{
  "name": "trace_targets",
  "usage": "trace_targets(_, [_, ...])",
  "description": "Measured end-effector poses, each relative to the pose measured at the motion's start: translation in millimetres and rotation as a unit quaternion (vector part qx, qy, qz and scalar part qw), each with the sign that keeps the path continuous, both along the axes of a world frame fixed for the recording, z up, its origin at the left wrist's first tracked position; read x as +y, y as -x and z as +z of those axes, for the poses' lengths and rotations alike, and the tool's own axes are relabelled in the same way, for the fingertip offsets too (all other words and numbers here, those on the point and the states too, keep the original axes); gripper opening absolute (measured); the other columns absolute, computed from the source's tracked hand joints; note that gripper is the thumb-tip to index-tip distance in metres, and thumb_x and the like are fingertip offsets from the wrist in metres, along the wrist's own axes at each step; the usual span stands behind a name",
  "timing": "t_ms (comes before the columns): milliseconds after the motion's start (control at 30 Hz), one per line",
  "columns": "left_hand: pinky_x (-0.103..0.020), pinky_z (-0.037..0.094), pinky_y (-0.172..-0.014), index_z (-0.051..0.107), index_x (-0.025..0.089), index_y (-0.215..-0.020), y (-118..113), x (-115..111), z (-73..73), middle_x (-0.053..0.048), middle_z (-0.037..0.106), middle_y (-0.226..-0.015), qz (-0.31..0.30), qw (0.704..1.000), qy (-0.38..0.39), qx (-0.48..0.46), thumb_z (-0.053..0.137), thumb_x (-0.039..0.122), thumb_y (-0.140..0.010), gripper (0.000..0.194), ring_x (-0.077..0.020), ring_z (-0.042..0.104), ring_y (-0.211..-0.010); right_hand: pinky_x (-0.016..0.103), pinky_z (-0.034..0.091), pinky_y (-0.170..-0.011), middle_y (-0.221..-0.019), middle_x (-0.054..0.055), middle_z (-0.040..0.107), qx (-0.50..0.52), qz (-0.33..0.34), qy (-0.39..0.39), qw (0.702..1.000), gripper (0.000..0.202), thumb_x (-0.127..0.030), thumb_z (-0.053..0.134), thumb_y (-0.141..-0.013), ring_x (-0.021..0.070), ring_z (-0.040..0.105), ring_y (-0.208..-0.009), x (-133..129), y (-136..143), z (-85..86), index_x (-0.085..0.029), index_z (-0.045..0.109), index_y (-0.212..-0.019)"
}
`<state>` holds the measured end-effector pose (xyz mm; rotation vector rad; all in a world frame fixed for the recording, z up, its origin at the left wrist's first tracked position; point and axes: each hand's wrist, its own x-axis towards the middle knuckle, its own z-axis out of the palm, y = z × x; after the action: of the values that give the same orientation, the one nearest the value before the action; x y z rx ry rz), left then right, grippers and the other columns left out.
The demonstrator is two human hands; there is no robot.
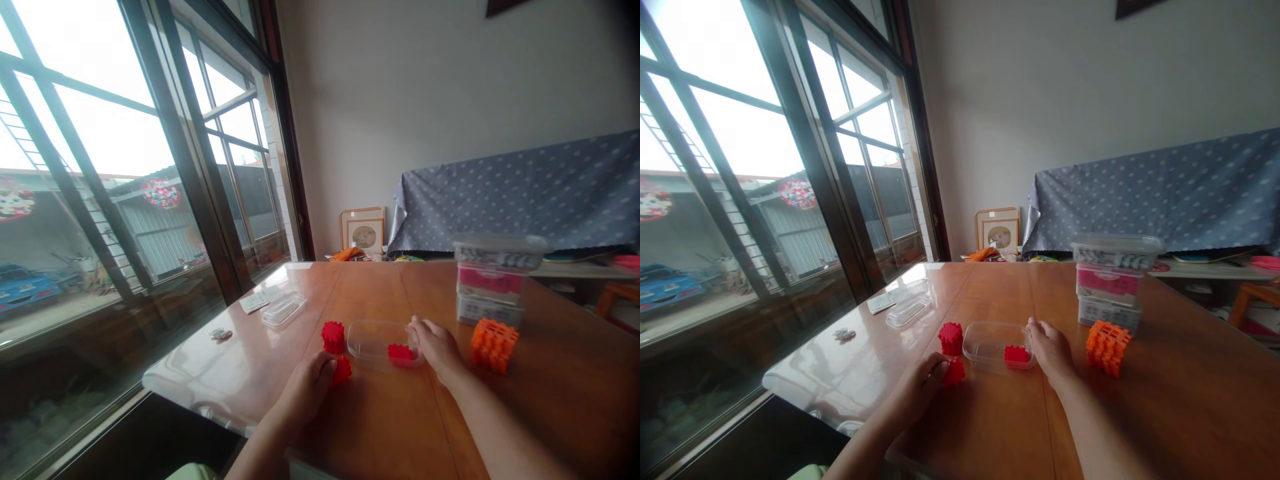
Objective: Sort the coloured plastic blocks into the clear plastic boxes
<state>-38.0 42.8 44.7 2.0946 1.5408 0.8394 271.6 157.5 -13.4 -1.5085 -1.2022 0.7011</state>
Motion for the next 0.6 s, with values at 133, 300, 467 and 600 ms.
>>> trace_targets(133, [-0.028, 0.047, -0.075, 0.062, 0.022, -0.114, 1.6, 4.3, -7.4, -0.006, 0.068, -0.101, 0.036, 0.999, -0.011, 0.01, 0.053, 0.027, -0.09, 0.026, -0.0181, 0.062, -0.084, 0.027, 0.045, -0.058, -0.069, 0.004, 0.071, 0.019, -0.006, 0.008, 1.0, 0.054, -0.065, 0.048, -0.087, 0.0186, 0.063, -0.064, -1.6, 1.3, 3.3, -0.018, 0.075, -0.086])
trace_targets(300, [-0.03, 0.048, -0.079, 0.065, 0.024, -0.116, 5.7, 6.7, -8.4, -0.007, 0.063, -0.109, 0.026, 0.999, -0.001, 0.048, 0.059, 0.03, -0.086, 0.032, -0.0185, 0.061, -0.086, 0.027, 0.044, -0.058, -0.073, 0.005, 0.073, 0.009, -0.003, 0.002, 1.0, 0.054, -0.065, 0.048, -0.086, 0.0193, 0.065, -0.066, -1.4, 1.2, 2.9, -0.018, 0.075, -0.086])
trace_targets(467, [-0.034, 0.047, -0.086, 0.066, 0.026, -0.113, 3.1, 4.8, 2.6, -0.006, 0.063, -0.11, 0.009, 0.995, 0.005, 0.103, 0.071, 0.032, -0.076, 0.038, -0.0239, 0.059, -0.098, 0.027, 0.044, -0.058, -0.072, 0.006, 0.073, 0.001, -0.003, -0.001, 1.0, 0.055, -0.065, 0.047, -0.086, 0.0199, 0.065, -0.067, -2.5, 0.8, 3.4, -0.018, 0.075, -0.085])
trace_targets(600, [-0.033, 0.048, -0.084, 0.066, 0.025, -0.111, 0.7, 5.8, 1.3, -0.006, 0.063, -0.107, 0.013, 0.994, 0.007, 0.11, 0.071, 0.027, -0.074, 0.037, -0.0237, 0.059, -0.097, 0.027, 0.044, -0.055, -0.065, 0.005, 0.069, 0.005, -0.005, -0.006, 1.0, 0.054, -0.065, 0.047, -0.085, 0.0202, 0.064, -0.062, -2.7, 1.3, 5.1, -0.018, 0.074, -0.082])
